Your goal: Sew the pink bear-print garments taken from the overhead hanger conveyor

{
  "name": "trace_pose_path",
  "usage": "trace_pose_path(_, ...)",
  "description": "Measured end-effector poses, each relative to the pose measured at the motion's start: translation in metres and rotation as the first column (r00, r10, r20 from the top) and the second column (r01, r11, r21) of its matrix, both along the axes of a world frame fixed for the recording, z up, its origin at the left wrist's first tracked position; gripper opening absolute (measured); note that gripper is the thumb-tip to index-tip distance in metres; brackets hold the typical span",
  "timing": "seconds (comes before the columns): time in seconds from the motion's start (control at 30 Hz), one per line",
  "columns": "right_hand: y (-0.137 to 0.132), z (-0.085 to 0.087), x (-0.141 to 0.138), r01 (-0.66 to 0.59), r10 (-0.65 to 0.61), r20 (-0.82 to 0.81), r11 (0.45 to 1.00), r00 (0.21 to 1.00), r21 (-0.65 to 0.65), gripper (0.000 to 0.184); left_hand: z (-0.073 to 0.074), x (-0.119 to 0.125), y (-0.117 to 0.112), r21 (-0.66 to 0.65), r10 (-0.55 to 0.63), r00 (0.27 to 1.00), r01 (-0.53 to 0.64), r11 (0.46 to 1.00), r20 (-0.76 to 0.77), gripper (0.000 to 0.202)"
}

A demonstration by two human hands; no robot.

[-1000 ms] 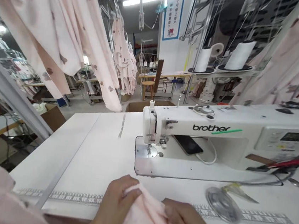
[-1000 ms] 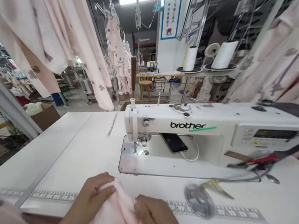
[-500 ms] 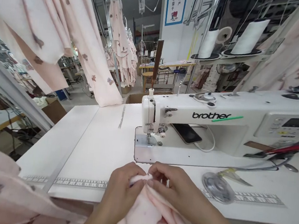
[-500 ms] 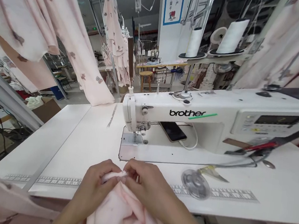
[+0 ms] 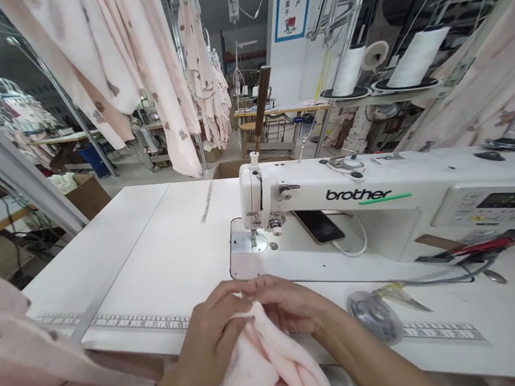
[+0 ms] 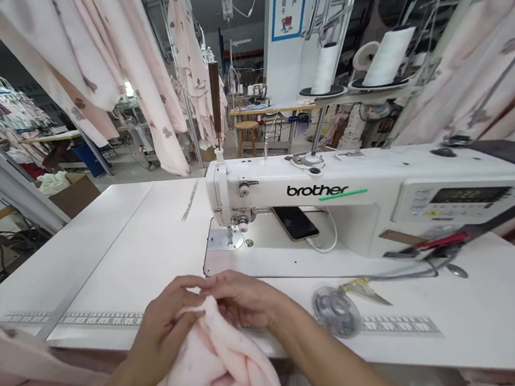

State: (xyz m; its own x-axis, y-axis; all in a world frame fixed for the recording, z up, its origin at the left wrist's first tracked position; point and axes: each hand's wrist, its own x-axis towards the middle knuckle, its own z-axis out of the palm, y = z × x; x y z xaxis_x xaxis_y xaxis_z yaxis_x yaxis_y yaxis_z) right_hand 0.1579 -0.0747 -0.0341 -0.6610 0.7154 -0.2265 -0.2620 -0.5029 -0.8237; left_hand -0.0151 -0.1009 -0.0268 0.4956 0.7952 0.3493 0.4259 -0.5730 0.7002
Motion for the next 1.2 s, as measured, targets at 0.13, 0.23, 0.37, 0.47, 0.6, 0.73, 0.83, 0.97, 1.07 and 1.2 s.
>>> trace_pose_path(0.13, -0.012, -0.001, -0.007, 0.085, -0.089, -0.074, 0.995, 0.993, -0.051, 0.027, -0.010, 0.001, 0.000, -0.050, 0.090, 0.987, -0.084, 0.995, 0.135, 0.016)
trace_pose_path(0.23, -0.025, 0.004, -0.003, 0.266, -0.278, 0.044, 0.947, 0.960, 0.180, 0.033, -0.012, 0.001, 0.001, -0.083, 0.203, 0.967, -0.192, 0.978, 0.152, 0.013)
trace_pose_path(0.37, -0.048, 0.012, -0.005, 0.348, -0.604, 0.329, 0.735, 0.726, 0.582, 0.017, -0.006, 0.007, 0.000, -0.058, 0.303, 0.948, -0.299, 0.953, 0.094, 0.013)
trace_pose_path(0.47, -0.056, 0.014, -0.010, 0.273, -0.645, 0.419, 0.699, 0.639, 0.661, 0.010, 0.004, 0.011, 0.000, -0.216, 0.386, 0.916, -0.358, 0.908, 0.105, 0.019)
trace_pose_path(0.6, -0.046, 0.012, -0.004, 0.238, -0.587, 0.270, 0.644, 0.763, 0.727, 0.023, 0.022, 0.007, 0.011, -0.525, 0.185, 0.978, -0.111, 0.844, 0.091, 0.041)
trace_pose_path(0.73, -0.035, 0.010, 0.003, 0.243, -0.575, 0.234, 0.631, 0.784, 0.736, 0.024, 0.031, 0.000, 0.021, -0.498, 0.055, 0.995, -0.006, 0.867, 0.085, 0.023)
trace_pose_path(0.83, -0.033, 0.009, 0.001, 0.350, -0.617, 0.248, 0.682, 0.746, 0.642, 0.021, 0.032, 0.001, 0.023, -0.519, 0.067, 0.993, -0.006, 0.855, 0.098, 0.020)
trace_pose_path(0.97, -0.030, 0.007, 0.002, 0.455, -0.677, 0.222, 0.666, 0.701, 0.591, 0.022, 0.030, 0.007, 0.026, -0.568, 0.105, 0.988, -0.023, 0.823, 0.113, 0.020)
trace_pose_path(1.07, -0.025, 0.006, 0.009, 0.426, -0.701, 0.238, 0.629, 0.672, 0.651, 0.021, 0.026, 0.014, 0.039, -0.573, 0.084, 0.990, -0.005, 0.820, 0.111, 0.021)
trace_pose_path(1.2, -0.008, 0.001, 0.019, 0.267, -0.738, 0.403, 0.605, 0.542, 0.750, 0.021, 0.014, 0.021, 0.067, -0.563, -0.014, 1.000, 0.025, 0.826, 0.023, 0.022)
